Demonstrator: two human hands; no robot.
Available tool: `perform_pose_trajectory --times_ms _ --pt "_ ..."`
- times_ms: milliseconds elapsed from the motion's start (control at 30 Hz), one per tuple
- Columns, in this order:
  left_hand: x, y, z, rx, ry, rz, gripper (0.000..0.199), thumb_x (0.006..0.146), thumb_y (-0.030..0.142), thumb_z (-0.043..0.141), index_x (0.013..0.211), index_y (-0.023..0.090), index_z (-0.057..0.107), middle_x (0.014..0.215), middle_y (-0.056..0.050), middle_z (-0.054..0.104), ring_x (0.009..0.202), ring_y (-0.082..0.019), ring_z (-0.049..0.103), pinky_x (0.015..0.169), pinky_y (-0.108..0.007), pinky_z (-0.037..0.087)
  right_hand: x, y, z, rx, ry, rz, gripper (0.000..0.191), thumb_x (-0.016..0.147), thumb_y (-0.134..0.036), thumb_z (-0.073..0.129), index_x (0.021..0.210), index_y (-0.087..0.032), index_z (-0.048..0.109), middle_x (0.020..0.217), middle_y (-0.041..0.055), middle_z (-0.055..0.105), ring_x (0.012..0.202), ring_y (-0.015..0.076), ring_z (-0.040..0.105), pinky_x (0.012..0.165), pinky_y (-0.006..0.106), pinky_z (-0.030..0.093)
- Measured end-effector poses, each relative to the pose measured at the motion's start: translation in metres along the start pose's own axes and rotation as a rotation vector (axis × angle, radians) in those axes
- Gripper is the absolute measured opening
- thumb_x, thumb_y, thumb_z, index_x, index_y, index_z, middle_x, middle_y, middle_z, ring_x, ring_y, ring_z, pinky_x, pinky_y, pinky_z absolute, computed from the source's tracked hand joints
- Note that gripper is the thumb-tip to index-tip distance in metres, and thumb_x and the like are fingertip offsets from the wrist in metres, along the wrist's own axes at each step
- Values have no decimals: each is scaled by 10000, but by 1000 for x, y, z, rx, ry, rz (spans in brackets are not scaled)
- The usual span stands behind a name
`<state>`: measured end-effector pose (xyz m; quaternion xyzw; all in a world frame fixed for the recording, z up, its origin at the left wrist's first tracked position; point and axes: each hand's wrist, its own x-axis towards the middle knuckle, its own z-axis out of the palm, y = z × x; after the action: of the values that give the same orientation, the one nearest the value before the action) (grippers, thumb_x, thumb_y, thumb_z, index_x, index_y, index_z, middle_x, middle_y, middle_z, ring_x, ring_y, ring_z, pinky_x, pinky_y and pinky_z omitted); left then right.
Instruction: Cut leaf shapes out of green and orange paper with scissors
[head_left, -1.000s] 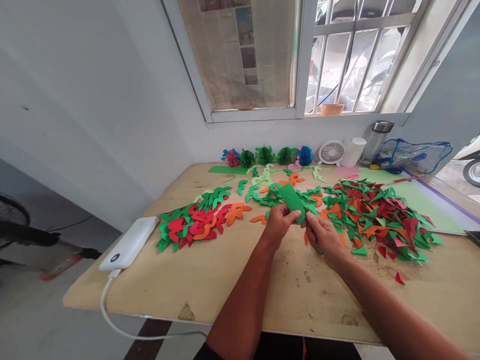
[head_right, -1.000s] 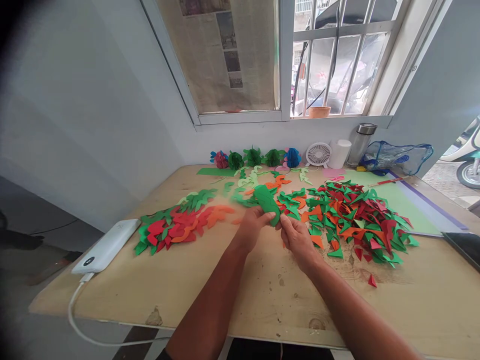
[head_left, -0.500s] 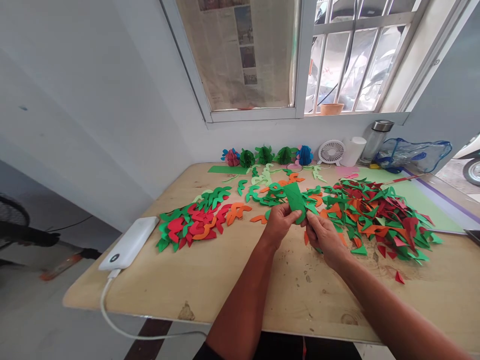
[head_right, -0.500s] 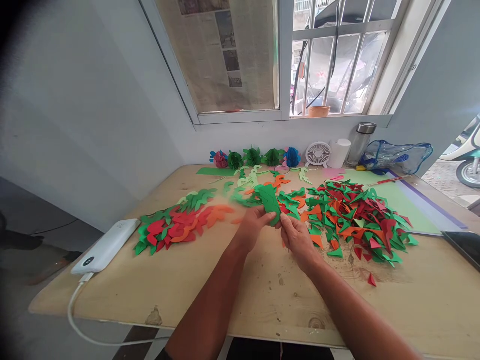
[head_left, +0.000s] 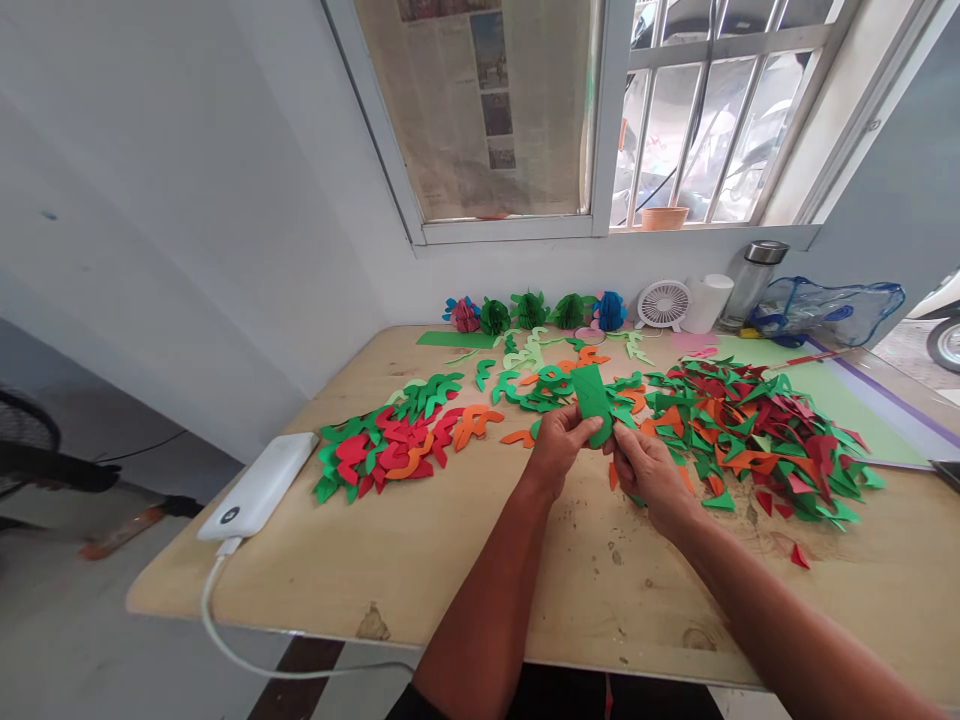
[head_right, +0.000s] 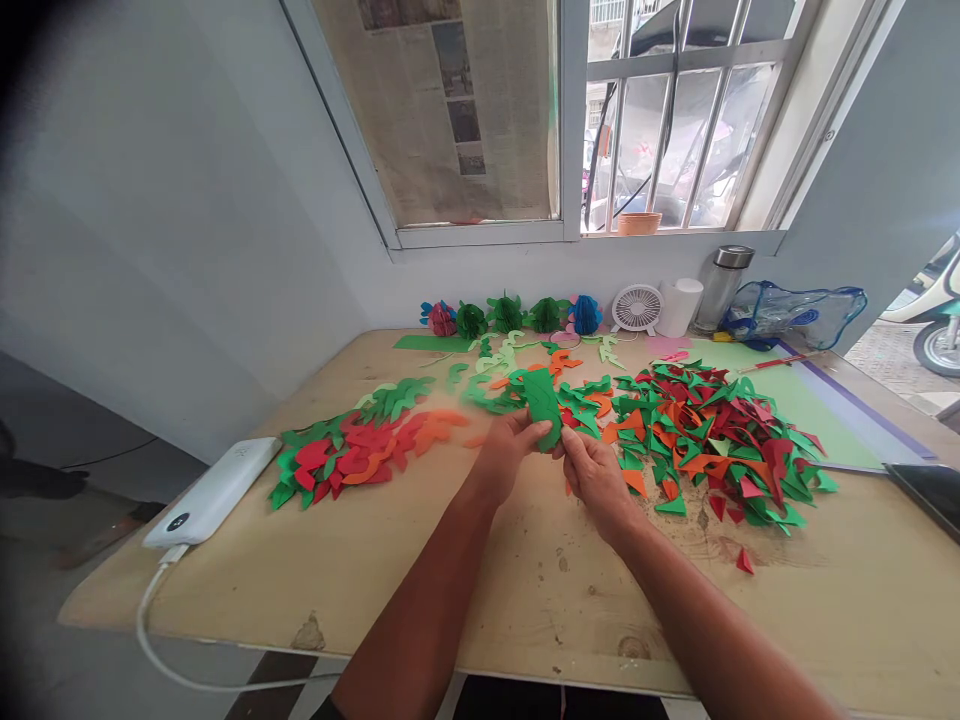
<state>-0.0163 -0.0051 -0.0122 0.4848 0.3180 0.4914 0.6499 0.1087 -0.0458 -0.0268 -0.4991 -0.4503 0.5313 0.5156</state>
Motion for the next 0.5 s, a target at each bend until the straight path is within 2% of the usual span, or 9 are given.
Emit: perform_pose_trajectory --times_ms 167,367,500 --pt "1 -2 -2 -13 44 10 260 658 374 724 693 130 642 660 -25 607 603 -110 483 630 -268 401 0 -2 1 -13 -11 17 473 766 -653 564 663 -193 535 389 -96 300 340 61 188 348 223 140" --pt "-1 3 -4 40 -10 21 253 665 366 716 633 130 630 630 -19 582 609 -110 473 626 -263 383 -2 -5 1 -34 -31 27 479 754 -663 560 664 -192 544 392 -93 312 338 62 198 352 228 133" --pt "0 3 -6 40 -7 8 244 654 361 720 671 128 649 650 -20 578 615 -110 468 617 -258 374 -2 -5 1 -43 -36 13 480 755 -668 557 661 -198 538 388 -90 313 336 68 209 344 231 144"
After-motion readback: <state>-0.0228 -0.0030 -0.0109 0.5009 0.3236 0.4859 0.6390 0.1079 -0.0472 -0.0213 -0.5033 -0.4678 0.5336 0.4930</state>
